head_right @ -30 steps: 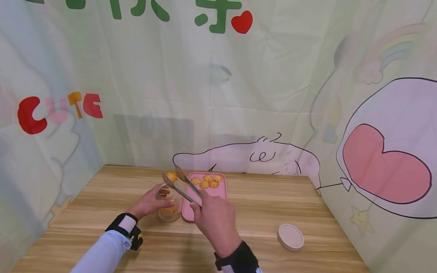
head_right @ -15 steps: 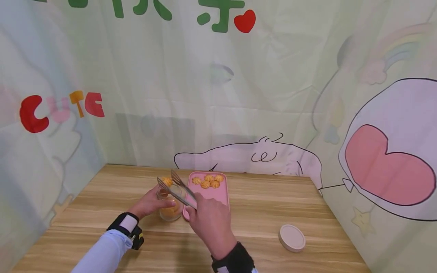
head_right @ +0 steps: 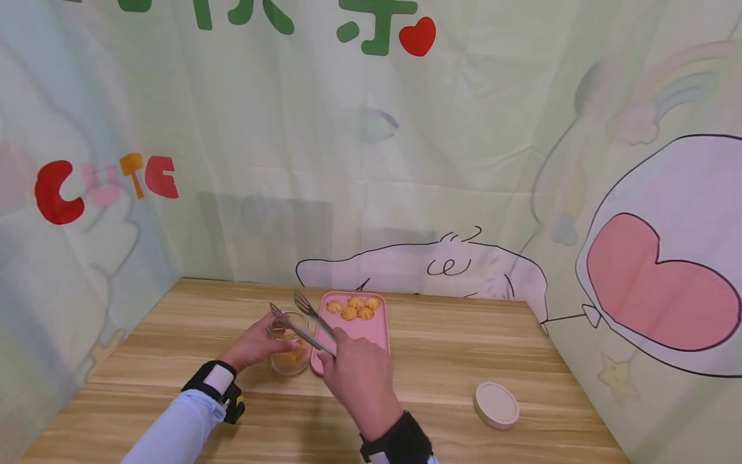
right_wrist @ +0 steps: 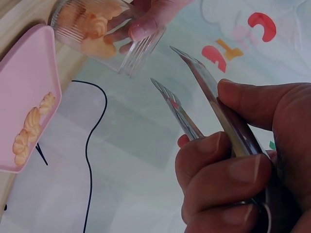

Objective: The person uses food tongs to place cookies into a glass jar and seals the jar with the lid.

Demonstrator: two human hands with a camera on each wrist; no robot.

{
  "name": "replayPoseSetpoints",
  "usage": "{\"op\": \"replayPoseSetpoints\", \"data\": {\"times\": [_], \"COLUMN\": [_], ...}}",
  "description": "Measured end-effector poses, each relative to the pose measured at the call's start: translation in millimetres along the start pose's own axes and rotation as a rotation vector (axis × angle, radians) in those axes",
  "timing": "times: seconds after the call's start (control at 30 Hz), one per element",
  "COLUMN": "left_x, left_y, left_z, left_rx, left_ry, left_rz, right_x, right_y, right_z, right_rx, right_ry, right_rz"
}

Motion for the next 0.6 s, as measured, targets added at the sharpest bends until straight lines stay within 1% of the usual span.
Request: {"op": "replayPoseSetpoints", "data": {"times": [0.13, 0.27, 0.6], "left_x": [-0.9, -0.9, -0.2], "left_y": [0.2, 0.1, 0.3], "left_z": [-2.0, -2.4, 2.1], "left_rx": [-0.007, -0.012, -0.013], "left_ry": [-0.021, -0.034, 0.013], "left_rz": [0.001, -0.004, -0.020], "right_x": [-1.2, -2.4, -11.6], "right_y": [-1.7, -4.9, -14.5], "right_z": [2.7, 5.8, 20.2], "right_rx": [-0.008, -0.003, -0.003], "right_ry": [0.012, 0.007, 0.059], "right_rz": [0.008, 0.036, 0.056]}}
Point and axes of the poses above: each hand's wrist, its own x-axis away from the middle knuckle, its own y-axis out of the palm, z = x × y, the point moved 7 cm from there along -x, towards the middle knuckle, and after that the axes turned 13 degrees about y, right-handed, at the moved point
